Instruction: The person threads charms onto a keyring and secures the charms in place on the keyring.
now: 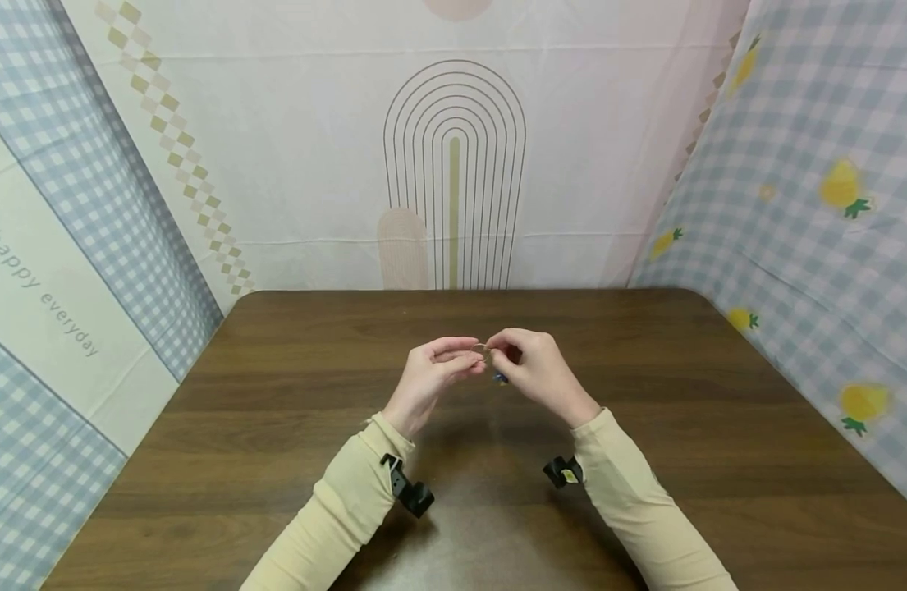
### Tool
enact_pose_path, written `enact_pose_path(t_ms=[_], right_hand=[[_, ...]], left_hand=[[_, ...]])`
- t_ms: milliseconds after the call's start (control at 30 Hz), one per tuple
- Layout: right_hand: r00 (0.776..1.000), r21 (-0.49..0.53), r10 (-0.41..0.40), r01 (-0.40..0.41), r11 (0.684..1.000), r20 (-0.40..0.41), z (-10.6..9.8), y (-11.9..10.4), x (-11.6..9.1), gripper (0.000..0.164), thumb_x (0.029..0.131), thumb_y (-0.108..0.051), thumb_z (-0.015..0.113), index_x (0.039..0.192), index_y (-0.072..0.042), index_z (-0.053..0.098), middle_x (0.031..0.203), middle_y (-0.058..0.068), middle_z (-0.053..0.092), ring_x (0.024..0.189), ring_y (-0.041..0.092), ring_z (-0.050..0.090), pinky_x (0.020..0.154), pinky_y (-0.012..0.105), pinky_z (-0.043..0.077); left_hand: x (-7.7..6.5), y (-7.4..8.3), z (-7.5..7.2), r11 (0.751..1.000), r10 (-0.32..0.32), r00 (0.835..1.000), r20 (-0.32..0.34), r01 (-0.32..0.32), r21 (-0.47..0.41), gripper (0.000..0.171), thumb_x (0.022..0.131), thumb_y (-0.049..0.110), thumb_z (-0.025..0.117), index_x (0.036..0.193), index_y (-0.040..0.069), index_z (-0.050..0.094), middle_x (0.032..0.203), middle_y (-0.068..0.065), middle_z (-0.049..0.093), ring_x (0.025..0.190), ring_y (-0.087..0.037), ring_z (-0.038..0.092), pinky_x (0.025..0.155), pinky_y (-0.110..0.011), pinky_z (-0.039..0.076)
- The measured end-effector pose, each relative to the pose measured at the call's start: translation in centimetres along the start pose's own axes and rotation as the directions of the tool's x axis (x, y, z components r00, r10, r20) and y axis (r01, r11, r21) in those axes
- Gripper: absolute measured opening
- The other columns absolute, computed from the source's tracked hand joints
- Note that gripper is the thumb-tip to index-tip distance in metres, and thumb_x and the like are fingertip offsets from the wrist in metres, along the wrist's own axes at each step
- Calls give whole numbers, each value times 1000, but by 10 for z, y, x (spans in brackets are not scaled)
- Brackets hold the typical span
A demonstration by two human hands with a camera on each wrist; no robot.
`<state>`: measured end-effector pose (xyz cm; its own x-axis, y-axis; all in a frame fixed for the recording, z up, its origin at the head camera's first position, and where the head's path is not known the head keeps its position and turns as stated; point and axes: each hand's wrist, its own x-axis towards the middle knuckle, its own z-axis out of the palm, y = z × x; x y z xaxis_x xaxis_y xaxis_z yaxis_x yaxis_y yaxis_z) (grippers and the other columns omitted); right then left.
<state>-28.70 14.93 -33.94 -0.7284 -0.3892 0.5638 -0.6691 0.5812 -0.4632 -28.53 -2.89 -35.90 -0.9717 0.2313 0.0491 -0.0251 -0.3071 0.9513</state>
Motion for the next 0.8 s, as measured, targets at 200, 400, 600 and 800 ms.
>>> enact_pose_path(t_ms=[200,400,600,800], right_hand=[[999,4,10,-10,1000,36,-1,0,2,9,87,0,63,92,-1,71,75,5,68,59,6,53,54,19,47],[997,-17,-50,51,999,61,-1,2,2,9,87,1,63,91,-2,71,78,6,69,60,5,55,55,18,48],[994,-31,-102,104,994,44,0,2,1,8,87,1,63,90,-2,70,79,6,69,60,5,55,55,19,48],[996,-20,-82,83,996,17,-2,1,2,10,87,2,62,90,-3,70,78,4,67,60,5,53,55,19,46]], left_hand=[[1,-1,0,1000,23,1000,-20,-24,-13,26,90,-6,60,115,-15,60,82,-6,72,72,-12,71,83,-36,60],[0,2,-2,1000,15,1000,-14,-15,11,26,90,-2,62,113,-16,61,81,-6,72,69,-11,71,83,-38,60],[-1,5,-3,999,12,1000,10,-13,41,29,92,0,62,115,-16,60,83,-6,73,69,-11,70,84,-40,59],[-1,4,-2,998,-25,999,47,22,53,30,91,-2,61,120,-11,59,94,-9,73,74,-9,70,87,-35,58]])
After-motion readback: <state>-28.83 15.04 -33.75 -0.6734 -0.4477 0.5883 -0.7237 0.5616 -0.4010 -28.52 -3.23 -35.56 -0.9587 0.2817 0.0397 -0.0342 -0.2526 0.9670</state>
